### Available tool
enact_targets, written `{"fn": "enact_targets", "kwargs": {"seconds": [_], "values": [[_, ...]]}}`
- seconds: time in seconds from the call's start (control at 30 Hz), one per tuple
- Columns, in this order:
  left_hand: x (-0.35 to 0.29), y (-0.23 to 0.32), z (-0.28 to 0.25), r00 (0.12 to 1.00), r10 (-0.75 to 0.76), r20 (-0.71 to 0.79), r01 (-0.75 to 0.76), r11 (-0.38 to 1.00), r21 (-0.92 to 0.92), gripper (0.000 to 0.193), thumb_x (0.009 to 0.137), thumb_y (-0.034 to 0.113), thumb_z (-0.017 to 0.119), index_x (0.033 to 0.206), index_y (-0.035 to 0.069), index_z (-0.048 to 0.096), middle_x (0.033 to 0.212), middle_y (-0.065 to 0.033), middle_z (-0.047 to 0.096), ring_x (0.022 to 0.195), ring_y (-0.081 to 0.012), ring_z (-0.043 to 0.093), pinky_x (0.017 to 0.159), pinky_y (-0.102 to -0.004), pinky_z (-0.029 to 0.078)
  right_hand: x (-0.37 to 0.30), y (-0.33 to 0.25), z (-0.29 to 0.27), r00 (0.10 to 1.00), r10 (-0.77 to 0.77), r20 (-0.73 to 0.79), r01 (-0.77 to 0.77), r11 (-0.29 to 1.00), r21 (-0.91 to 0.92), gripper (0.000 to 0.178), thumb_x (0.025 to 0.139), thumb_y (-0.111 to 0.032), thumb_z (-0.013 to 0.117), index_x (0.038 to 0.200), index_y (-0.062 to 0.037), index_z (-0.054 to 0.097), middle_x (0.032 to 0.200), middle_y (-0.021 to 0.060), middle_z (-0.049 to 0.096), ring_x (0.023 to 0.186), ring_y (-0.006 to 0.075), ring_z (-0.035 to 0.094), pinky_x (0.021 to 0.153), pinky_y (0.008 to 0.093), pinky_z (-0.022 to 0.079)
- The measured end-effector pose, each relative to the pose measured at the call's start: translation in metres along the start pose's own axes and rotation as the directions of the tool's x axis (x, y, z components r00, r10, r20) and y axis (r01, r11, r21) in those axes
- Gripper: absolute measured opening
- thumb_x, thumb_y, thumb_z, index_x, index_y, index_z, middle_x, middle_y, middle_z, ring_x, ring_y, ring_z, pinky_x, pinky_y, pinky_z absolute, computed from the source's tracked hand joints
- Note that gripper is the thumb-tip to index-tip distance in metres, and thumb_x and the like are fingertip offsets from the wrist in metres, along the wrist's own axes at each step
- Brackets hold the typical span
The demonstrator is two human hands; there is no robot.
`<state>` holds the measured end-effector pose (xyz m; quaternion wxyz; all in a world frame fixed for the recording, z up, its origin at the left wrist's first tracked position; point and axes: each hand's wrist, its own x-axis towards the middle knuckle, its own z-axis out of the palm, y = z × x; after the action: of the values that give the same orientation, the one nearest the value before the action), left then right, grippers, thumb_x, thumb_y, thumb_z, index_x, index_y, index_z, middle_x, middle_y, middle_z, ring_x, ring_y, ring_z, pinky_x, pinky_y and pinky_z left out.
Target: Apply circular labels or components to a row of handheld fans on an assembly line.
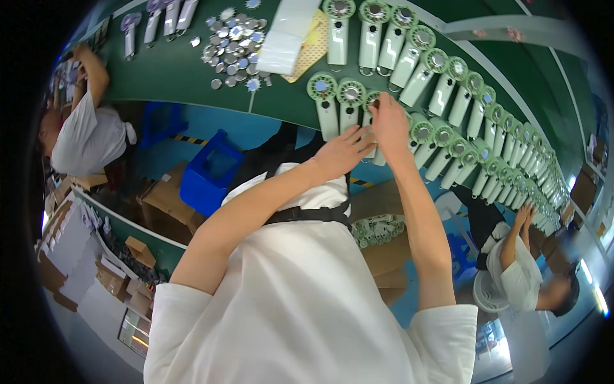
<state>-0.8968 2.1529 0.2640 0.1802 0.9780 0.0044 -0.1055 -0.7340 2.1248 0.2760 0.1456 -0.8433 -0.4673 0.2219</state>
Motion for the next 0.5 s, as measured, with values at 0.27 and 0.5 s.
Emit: {"fn": "enact_targets", "kwargs": {"seconds": [0.27,0.5], "values": [[-0.004,-0.001,0.004,0.962,-0.038,-0.271,-0.002,0.989,-0.146,0.039,0.078,0.011,0.063,0.117,0.004,0.06,0.134,-0.0138,0.05,0.137,-0.0303,0.036,0.111,-0.0483,0.029,-0.008,0.002,0.008,0.992,-0.08,-0.097,0.078,0.997,-0.03,0.015,0.089,-0.012,0.062,0.097,-0.0009,0.057,0.094,0.0186,0.063,0.087,0.0399,0.06,0.074,0.0486,0.047],[-0.061,-0.051,-0.024,0.923,-0.375,-0.092,0.268,0.794,-0.546,0.016,0.085,0.019,0.059,0.094,0.006,0.064,0.091,-0.0131,0.065,0.089,-0.0333,0.062,0.08,-0.0451,0.049,-0.022,-0.006,0.016,0.965,-0.119,-0.232,0.11,0.993,-0.05,0.022,0.09,-0.013,0.063,0.106,0.0013,0.058,0.093,0.0174,0.064,0.085,0.0365,0.061,0.076,0.0445,0.047]]}}
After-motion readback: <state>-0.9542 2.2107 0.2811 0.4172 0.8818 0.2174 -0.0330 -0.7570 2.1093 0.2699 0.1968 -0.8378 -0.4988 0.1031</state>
